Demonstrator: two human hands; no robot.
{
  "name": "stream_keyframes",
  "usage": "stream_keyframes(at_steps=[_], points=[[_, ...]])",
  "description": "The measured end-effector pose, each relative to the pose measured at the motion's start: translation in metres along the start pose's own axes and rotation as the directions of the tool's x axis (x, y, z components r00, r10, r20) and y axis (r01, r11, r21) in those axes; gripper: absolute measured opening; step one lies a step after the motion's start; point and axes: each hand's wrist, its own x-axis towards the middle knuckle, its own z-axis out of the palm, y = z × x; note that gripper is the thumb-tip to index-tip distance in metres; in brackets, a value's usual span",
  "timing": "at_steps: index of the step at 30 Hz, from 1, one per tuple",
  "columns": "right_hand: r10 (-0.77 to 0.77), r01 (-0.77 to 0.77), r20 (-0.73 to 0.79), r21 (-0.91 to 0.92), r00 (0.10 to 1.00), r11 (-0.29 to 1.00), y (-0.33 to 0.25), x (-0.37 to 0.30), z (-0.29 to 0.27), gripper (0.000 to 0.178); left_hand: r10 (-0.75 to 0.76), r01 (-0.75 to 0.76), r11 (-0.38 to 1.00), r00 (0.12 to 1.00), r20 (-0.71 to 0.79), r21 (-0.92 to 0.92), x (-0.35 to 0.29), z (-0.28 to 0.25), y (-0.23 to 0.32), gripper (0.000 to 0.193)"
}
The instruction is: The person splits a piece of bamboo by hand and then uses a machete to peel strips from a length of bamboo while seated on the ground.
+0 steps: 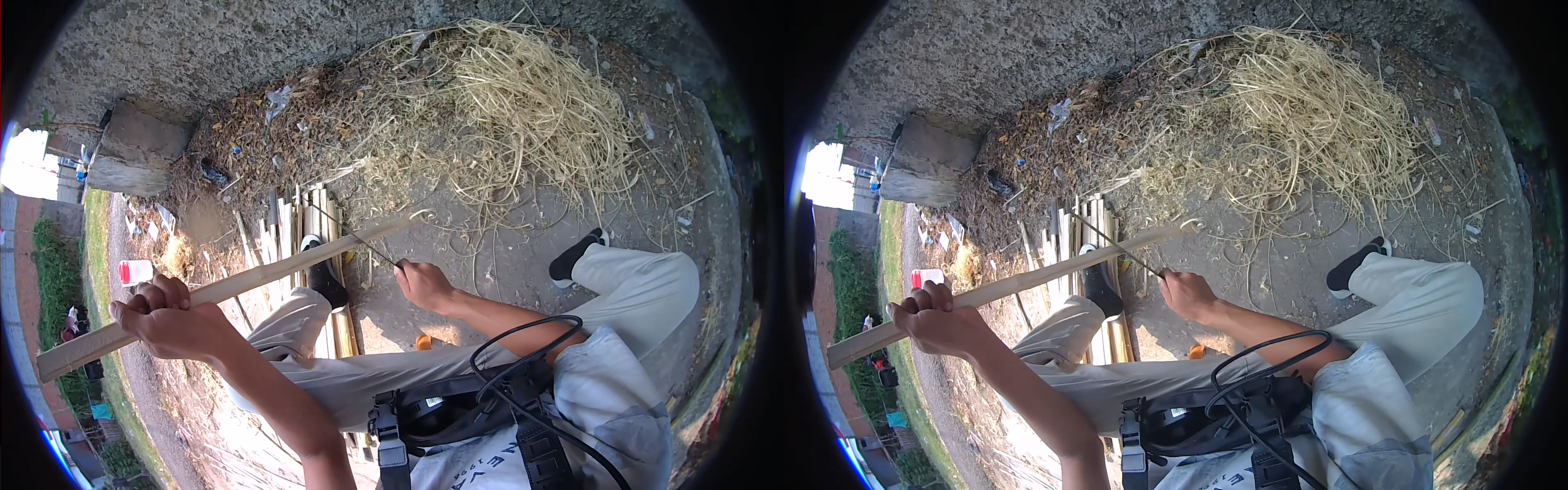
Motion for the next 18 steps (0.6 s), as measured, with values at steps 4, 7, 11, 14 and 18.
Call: stream_keyframes(at_steps=[4,7,11,14,18], points=[[0.412,-0.315,0.117,-0.472,0.903,0.824,0.134,-0.004,0.001,0.025,-0.003,0.004,1.000,0.999,0.032,-0.027,0.000,0.007,-0.004,0.045],[0.402,-0.337,0.164,-0.321,0.901,0.885,0.119,0.009,-0.018,0.027,0.004,-0.004,1.000,1.000,0.019,0.008,0.006,0.003,-0.011,0.044],[0.151,-0.111,0.187,-0.207,0.971,0.972,0.066,0.011,-0.014,0.028,0.032,-0.032,0.998,0.999,-0.002,0.054,0.010,0.007,-0.008,0.042],[0.331,-0.314,0.005,-0.302,0.943,0.900,0.120,0.025,0.019,0.027,-0.007,0.005,0.999,0.999,0.044,0.045,0.025,0.010,-0.021,0.042],[0.278,-0.239,0.103,-0.285,0.955,0.928,0.105,0.062,0.010,0.031,-0.004,0.003,0.999,1.000,0.010,0.039,0.035,0.012,-0.027,0.042]])
